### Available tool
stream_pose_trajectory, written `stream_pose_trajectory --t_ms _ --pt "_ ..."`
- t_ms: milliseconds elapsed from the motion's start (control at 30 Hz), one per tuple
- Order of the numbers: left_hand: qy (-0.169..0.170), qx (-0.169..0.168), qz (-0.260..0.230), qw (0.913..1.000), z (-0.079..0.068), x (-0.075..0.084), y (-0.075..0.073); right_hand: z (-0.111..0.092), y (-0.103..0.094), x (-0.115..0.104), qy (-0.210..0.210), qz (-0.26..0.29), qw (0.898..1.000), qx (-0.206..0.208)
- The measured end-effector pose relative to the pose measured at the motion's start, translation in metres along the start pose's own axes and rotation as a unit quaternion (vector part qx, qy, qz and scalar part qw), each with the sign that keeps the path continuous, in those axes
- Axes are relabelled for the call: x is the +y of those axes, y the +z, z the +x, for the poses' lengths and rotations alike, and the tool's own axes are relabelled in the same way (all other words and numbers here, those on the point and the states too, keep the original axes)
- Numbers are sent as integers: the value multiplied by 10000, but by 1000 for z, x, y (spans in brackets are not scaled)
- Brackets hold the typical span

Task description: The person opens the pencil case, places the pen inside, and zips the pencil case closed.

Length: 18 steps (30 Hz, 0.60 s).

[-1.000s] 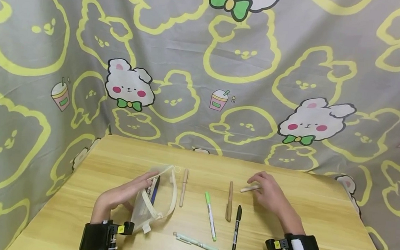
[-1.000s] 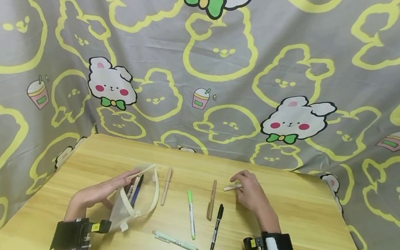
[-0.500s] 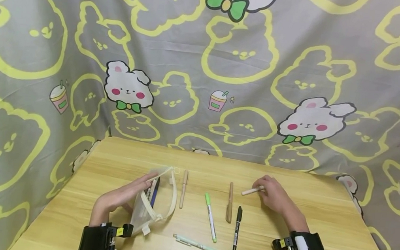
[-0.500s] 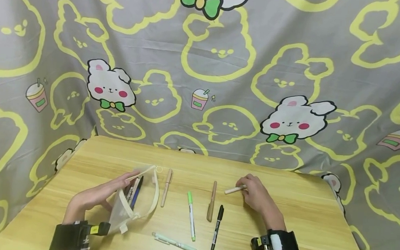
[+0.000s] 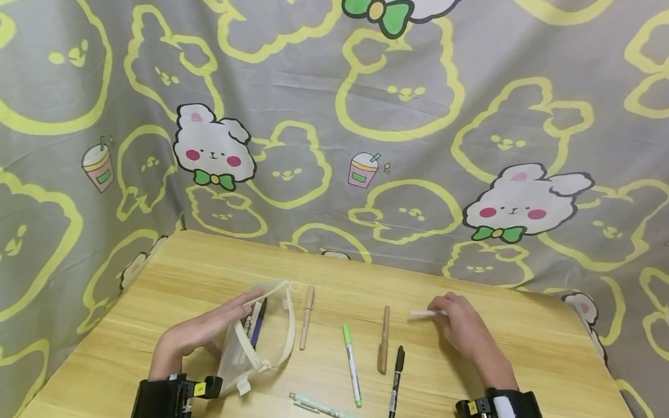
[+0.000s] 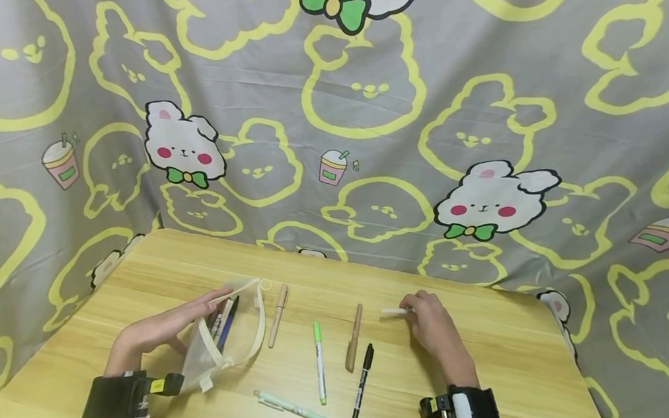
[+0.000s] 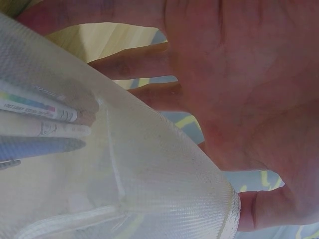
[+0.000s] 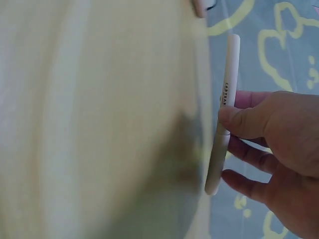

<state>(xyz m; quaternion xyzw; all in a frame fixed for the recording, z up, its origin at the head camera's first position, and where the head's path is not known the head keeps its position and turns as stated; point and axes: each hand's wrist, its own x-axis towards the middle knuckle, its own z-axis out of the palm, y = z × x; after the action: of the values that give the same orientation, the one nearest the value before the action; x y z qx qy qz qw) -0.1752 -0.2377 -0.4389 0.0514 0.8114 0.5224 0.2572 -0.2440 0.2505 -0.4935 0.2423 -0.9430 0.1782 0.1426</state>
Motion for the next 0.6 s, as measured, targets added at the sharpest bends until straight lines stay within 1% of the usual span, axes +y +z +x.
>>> stream_pose_trajectory --t_ms 167,233,433,600 --pt "-3 -8 77 10000 0 0 0 4 -9 -6 -19 150 9998 152" --pt "22 -33 87 10000 0 0 0 5 -12 -10 54 238 9995 180" --pt "126 -105 12 9999 -2 0 -1 13 -17 -25 474 552 9972 142" --pt "134 -135 25 9998 -2 2 -1 17 -20 -40 817 789 9935 91"
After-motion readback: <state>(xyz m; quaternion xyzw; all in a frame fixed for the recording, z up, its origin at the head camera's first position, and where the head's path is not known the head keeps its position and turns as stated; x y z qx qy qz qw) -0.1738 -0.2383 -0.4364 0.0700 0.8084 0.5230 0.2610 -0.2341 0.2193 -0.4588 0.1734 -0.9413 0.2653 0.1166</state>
